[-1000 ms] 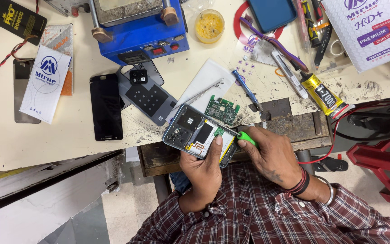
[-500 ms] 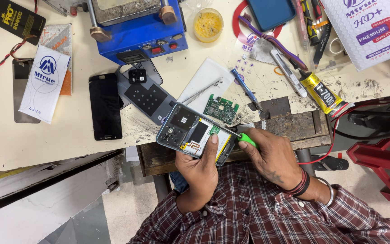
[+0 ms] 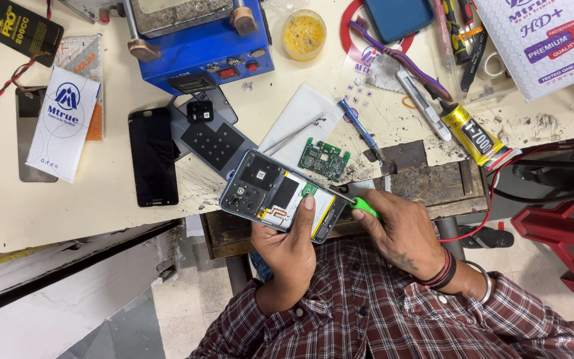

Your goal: The person repairs a smartphone at a workbench. They pry open the phone's back cover with a blue pry tool, work around the battery and internal components, then use a green-handled screwdriver to unscrew and adjust parts inside the open phone, holding the phone in one hand while working with the other.

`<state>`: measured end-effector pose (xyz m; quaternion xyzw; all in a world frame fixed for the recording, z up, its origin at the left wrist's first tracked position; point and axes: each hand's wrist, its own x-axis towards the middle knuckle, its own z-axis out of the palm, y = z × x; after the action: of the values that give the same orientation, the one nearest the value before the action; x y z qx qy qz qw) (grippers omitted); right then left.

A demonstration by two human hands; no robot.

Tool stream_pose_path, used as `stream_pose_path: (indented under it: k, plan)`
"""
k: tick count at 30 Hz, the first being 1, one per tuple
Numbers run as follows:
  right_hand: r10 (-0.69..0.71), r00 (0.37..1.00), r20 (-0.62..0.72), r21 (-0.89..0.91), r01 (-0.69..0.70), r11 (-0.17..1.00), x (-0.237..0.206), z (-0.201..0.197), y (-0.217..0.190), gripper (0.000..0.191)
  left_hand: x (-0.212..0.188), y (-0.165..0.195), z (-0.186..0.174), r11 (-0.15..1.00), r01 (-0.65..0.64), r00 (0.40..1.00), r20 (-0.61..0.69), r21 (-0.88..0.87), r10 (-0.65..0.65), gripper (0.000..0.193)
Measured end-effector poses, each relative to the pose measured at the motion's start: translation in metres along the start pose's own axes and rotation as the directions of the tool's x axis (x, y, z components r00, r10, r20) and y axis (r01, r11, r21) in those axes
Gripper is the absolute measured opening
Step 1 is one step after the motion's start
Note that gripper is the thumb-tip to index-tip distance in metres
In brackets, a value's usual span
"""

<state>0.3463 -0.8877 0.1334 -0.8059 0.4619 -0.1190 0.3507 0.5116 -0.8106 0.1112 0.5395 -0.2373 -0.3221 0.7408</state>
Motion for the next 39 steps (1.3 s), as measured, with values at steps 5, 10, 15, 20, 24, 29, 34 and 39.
stream_pose_path:
  k: [5, 10, 15, 20, 24, 29, 34, 39]
  plan:
    - [0.012, 1.000, 0.003, 0.021, -0.012, 1.000, -0.007, -0.001, 0.002, 0.031, -0.004, 0.006, 0.001, 0.999, 0.018, 1.000, 0.003, 0.032, -0.018, 0.026]
    - [-0.003, 1.000, -0.006, 0.020, 0.004, 1.000, 0.011, 0.002, -0.003, 0.031, 0.019, 0.011, -0.002, 1.000, 0.005, 1.000, -0.002, 0.025, -0.005, 0.026]
    - [0.015, 1.000, 0.010, 0.003, -0.015, 1.000, 0.014, 0.003, -0.004, 0.032, 0.023, 0.013, -0.003, 0.999, -0.016, 1.000, 0.007, 0.047, 0.015, 0.025]
    - [0.013, 1.000, 0.011, 0.008, -0.013, 1.000, 0.029, 0.005, -0.008, 0.033, 0.041, 0.016, -0.005, 0.999, -0.020, 1.000, 0.001, 0.045, 0.020, 0.025]
    - [-0.016, 1.000, -0.005, 0.021, 0.016, 1.000, 0.055, 0.009, -0.015, 0.032, 0.069, 0.018, -0.010, 0.999, -0.027, 1.000, -0.007, 0.042, 0.027, 0.027]
    - [-0.014, 1.000, -0.016, 0.022, 0.014, 1.000, 0.051, 0.004, -0.016, 0.032, 0.066, 0.019, -0.008, 0.997, -0.056, 0.998, -0.008, 0.059, 0.057, 0.028]
    - [-0.029, 0.999, -0.017, 0.017, 0.030, 0.999, 0.075, 0.009, -0.021, 0.031, 0.095, 0.020, -0.013, 0.995, -0.081, 0.997, 0.002, 0.057, 0.081, 0.028]
    - [-0.015, 1.000, -0.019, 0.027, 0.015, 1.000, 0.136, 0.012, -0.048, 0.030, 0.158, 0.032, -0.023, 0.997, -0.064, 0.998, 0.019, 0.033, 0.063, 0.025]
